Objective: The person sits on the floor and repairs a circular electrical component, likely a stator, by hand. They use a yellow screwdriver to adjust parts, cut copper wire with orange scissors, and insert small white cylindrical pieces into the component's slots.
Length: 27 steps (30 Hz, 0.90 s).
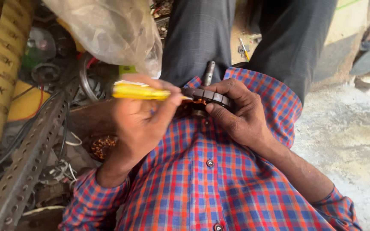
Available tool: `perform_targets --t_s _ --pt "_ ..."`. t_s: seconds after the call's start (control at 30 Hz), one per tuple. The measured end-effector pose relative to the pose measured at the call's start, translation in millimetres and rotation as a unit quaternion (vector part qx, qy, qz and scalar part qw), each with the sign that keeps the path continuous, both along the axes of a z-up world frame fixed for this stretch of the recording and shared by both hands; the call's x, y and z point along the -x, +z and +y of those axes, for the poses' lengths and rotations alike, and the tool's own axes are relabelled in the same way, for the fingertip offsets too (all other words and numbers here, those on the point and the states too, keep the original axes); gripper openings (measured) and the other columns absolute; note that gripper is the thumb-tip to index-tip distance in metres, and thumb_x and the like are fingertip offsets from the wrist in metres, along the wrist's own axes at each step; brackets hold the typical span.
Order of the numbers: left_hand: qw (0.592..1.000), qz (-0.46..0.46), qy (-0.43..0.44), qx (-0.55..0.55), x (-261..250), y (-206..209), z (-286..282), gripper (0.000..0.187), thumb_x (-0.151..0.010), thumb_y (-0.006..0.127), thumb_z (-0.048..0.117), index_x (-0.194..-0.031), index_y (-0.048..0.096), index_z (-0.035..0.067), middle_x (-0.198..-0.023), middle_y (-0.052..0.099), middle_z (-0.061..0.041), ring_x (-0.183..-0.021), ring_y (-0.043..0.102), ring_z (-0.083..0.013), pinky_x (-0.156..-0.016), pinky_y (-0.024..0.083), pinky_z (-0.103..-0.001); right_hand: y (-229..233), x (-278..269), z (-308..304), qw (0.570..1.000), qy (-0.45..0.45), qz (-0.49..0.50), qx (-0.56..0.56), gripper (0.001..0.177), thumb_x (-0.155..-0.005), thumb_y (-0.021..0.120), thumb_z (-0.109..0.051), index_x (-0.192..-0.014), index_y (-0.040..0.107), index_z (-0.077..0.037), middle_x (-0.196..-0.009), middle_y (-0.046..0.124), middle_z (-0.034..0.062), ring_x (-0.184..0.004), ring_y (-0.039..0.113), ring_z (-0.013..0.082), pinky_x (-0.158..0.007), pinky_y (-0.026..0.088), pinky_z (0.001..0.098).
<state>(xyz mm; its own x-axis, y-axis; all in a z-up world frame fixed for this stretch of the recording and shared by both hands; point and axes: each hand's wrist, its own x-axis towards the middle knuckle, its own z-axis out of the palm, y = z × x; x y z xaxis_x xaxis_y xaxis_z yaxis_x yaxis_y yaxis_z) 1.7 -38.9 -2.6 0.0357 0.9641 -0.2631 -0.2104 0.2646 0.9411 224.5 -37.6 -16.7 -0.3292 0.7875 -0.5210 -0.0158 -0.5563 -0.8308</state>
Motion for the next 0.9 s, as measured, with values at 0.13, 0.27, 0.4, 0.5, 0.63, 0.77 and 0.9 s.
perform_targets --t_s 0.13,0.27,0.4,0.5,0.63,0.77,0.9 --pt "0.990 0.110 -0.062 -0.057 -4.1 0.2 7.1 0.030 -0.104 0.072 -0.009 -0.120 0.049 0.001 -0.103 0.067 -0.014 -0.093 0.070 -0.0157 -0.080 0.061 -0.026 -3.0 1.1 0.3 0.999 0.007 -0.003 -0.036 0.023 -0.100 0.067 0.002 -0.123 0.065 0.000 -0.113 0.070 0.0056 -0.103 0.068 0.0087 -0.095 0.059 0.0249" --pt "0.950 0.238 -0.117 -0.163 -5.7 5.3 14.3 0.032 -0.096 0.079 -0.005 -0.113 0.051 0.001 -0.100 0.069 -0.014 -0.092 0.075 -0.0231 -0.078 0.062 -0.031 -1.4 3.4 -0.7 0.999 0.003 -0.024 -0.030 0.023 -0.099 0.069 0.001 -0.121 0.067 -0.001 -0.112 0.068 0.0041 -0.102 0.067 0.0081 -0.094 0.059 0.0239" --pt "0.908 0.265 -0.142 -0.292 -13.4 5.5 5.0 0.033 -0.095 0.081 -0.003 -0.111 0.052 0.001 -0.105 0.068 -0.017 -0.095 0.074 -0.0324 -0.085 0.064 -0.038 -3.2 1.0 -2.1 0.984 0.039 -0.143 -0.104 0.026 -0.094 0.073 -0.001 -0.120 0.072 -0.001 -0.108 0.064 0.0041 -0.096 0.063 0.0109 -0.083 0.052 0.0251" --pt "0.903 0.263 -0.147 -0.307 -16.9 4.3 6.9 0.031 -0.096 0.081 -0.004 -0.110 0.054 0.001 -0.109 0.068 -0.017 -0.098 0.074 -0.0326 -0.088 0.064 -0.039 -5.1 1.1 -1.7 0.983 0.032 -0.168 -0.067 0.026 -0.093 0.073 -0.005 -0.118 0.072 -0.002 -0.104 0.064 0.0035 -0.091 0.063 0.0092 -0.079 0.054 0.0257" --pt "0.905 0.183 -0.214 -0.318 -3.4 25.2 15.7 0.029 -0.084 0.071 0.009 -0.108 0.058 0.001 -0.101 0.066 -0.015 -0.098 0.068 -0.0341 -0.088 0.059 -0.045 0.0 -4.9 9.4 0.995 -0.006 -0.090 0.037 0.029 -0.093 0.072 -0.004 -0.121 0.070 0.001 -0.103 0.069 0.0053 -0.089 0.064 0.0091 -0.076 0.054 0.0263" --pt "0.775 0.390 -0.417 -0.270 -14.1 36.9 -11.4 0.016 -0.090 0.063 0.013 -0.102 0.066 0.003 -0.084 0.062 -0.009 -0.081 0.062 -0.0258 -0.065 0.054 -0.039 4.9 -7.7 0.9 0.981 -0.017 -0.053 0.186 0.031 -0.093 0.070 -0.004 -0.123 0.068 0.002 -0.096 0.071 0.0058 -0.076 0.062 0.0119 -0.067 0.054 0.0271" --pt "0.766 0.430 -0.390 -0.276 -19.2 16.7 -4.5 0.020 -0.090 0.060 0.010 -0.105 0.069 0.000 -0.085 0.061 -0.009 -0.079 0.061 -0.0236 -0.061 0.053 -0.036 -12.3 -12.0 16.5 0.995 -0.020 0.002 0.102 0.031 -0.092 0.070 -0.003 -0.123 0.065 0.003 -0.104 0.071 0.0037 -0.093 0.065 0.0081 -0.083 0.057 0.0254"
